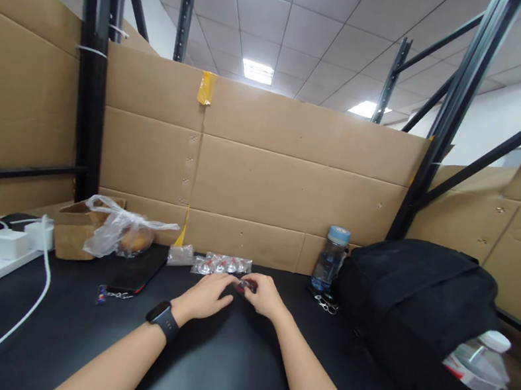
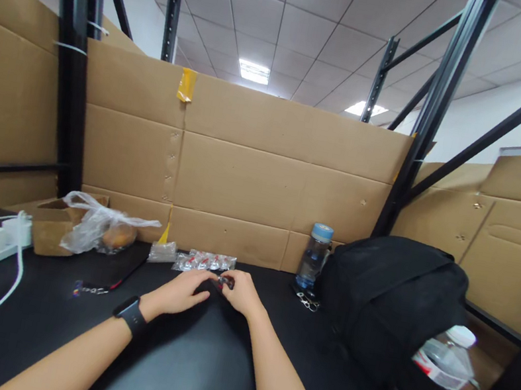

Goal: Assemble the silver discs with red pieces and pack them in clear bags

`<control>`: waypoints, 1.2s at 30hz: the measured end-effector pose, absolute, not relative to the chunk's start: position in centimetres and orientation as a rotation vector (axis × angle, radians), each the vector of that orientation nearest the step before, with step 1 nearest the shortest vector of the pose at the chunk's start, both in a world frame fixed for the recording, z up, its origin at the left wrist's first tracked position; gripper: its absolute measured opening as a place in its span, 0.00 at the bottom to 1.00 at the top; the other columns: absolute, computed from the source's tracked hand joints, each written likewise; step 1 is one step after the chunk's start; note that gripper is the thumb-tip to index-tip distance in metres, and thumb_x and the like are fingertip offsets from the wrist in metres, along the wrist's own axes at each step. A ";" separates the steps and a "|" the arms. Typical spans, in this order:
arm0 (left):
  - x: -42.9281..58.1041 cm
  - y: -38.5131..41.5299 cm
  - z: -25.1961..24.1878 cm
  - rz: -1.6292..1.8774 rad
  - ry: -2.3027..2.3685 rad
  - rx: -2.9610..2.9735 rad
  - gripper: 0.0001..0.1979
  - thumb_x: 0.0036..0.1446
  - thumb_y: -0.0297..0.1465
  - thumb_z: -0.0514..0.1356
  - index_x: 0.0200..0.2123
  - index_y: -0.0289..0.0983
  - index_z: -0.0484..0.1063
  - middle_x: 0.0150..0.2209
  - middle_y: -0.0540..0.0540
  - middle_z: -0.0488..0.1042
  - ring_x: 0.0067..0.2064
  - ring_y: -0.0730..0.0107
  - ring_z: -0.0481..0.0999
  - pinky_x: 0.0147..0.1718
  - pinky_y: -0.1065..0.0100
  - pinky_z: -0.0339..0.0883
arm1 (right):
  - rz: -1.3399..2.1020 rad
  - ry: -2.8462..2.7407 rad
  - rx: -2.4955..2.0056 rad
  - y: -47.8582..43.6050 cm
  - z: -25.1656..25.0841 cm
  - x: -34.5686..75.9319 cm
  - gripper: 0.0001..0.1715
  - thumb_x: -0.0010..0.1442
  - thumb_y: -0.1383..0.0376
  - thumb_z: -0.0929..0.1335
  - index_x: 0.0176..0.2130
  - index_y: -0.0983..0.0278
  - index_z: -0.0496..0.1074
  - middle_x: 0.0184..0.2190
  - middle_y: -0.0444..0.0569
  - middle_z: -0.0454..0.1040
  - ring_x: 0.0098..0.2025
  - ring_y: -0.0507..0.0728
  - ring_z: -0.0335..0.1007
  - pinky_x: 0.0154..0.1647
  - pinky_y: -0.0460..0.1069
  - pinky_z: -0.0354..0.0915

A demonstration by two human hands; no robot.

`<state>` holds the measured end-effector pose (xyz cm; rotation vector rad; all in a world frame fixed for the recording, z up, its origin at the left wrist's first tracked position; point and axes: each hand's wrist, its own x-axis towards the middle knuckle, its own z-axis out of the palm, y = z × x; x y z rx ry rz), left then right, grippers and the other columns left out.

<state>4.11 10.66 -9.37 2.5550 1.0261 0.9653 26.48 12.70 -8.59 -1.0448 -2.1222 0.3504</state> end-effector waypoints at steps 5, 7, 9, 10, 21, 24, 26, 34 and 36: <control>4.6 10.6 -8.7 1.082 1.169 2.359 0.15 0.64 0.35 0.57 0.52 0.40 0.72 0.44 0.42 0.80 0.47 0.58 0.78 0.50 0.63 0.67 | 0.642 -1.814 -0.976 12.8 -8.5 26.1 0.16 0.54 0.63 0.70 0.43 0.66 0.78 0.36 0.52 0.81 0.35 0.59 0.77 0.37 0.51 0.71; 4.6 10.4 -8.0 1.120 1.149 2.326 0.12 0.65 0.38 0.55 0.45 0.41 0.74 0.40 0.44 0.80 0.44 0.59 0.78 0.47 0.64 0.68 | 0.755 -1.736 -0.910 12.8 -8.6 25.8 0.18 0.53 0.59 0.73 0.42 0.66 0.77 0.37 0.53 0.81 0.37 0.60 0.78 0.40 0.53 0.72; 4.7 10.0 -7.4 1.207 1.162 2.282 0.13 0.66 0.40 0.54 0.43 0.41 0.74 0.39 0.46 0.80 0.42 0.61 0.78 0.46 0.65 0.67 | 0.813 -1.698 -0.871 12.6 -8.7 25.5 0.21 0.52 0.56 0.74 0.42 0.66 0.77 0.37 0.53 0.80 0.38 0.60 0.78 0.42 0.54 0.73; 4.8 9.9 -7.2 1.260 1.176 2.263 0.13 0.66 0.41 0.54 0.44 0.41 0.74 0.39 0.47 0.79 0.42 0.62 0.78 0.46 0.65 0.67 | 0.824 -1.698 -0.863 12.6 -8.7 25.4 0.21 0.52 0.55 0.74 0.42 0.66 0.77 0.36 0.53 0.80 0.38 0.60 0.78 0.43 0.54 0.73; 4.5 10.1 -7.1 1.157 1.542 2.378 0.18 0.67 0.41 0.53 0.32 0.41 0.79 0.37 0.44 0.79 0.44 0.56 0.76 0.47 0.62 0.63 | 0.865 -1.512 -0.838 11.5 -7.3 25.3 0.27 0.49 0.49 0.77 0.41 0.65 0.76 0.41 0.54 0.80 0.42 0.63 0.77 0.48 0.57 0.72; 4.1 10.5 -7.4 1.231 1.568 2.303 0.11 0.64 0.38 0.58 0.38 0.44 0.81 0.45 0.45 0.78 0.51 0.54 0.73 0.51 0.59 0.62 | 0.911 -1.461 -0.827 11.2 -6.8 25.6 0.27 0.49 0.49 0.77 0.42 0.64 0.77 0.42 0.54 0.79 0.44 0.64 0.77 0.49 0.56 0.71; 4.0 10.8 -7.6 1.293 1.525 2.248 0.10 0.63 0.34 0.59 0.42 0.47 0.81 0.50 0.46 0.76 0.54 0.55 0.71 0.53 0.57 0.61 | 0.926 -1.450 -0.815 11.2 -6.8 25.7 0.27 0.49 0.50 0.77 0.42 0.64 0.77 0.41 0.54 0.79 0.44 0.63 0.76 0.48 0.55 0.71; 4.2 12.3 -8.7 1.421 1.143 2.145 0.07 0.58 0.30 0.63 0.38 0.42 0.82 0.51 0.42 0.74 0.54 0.58 0.72 0.59 0.56 0.61 | 1.032 -1.444 -0.782 11.3 -7.5 25.1 0.25 0.47 0.52 0.79 0.40 0.64 0.78 0.39 0.51 0.77 0.38 0.59 0.74 0.39 0.52 0.72; 4.2 12.4 -8.8 1.432 1.060 2.122 0.09 0.57 0.31 0.64 0.41 0.41 0.82 0.52 0.40 0.74 0.54 0.57 0.72 0.59 0.56 0.61 | 1.032 -1.441 -0.774 11.2 -7.5 25.0 0.24 0.47 0.54 0.79 0.40 0.64 0.78 0.38 0.50 0.77 0.36 0.57 0.73 0.37 0.51 0.71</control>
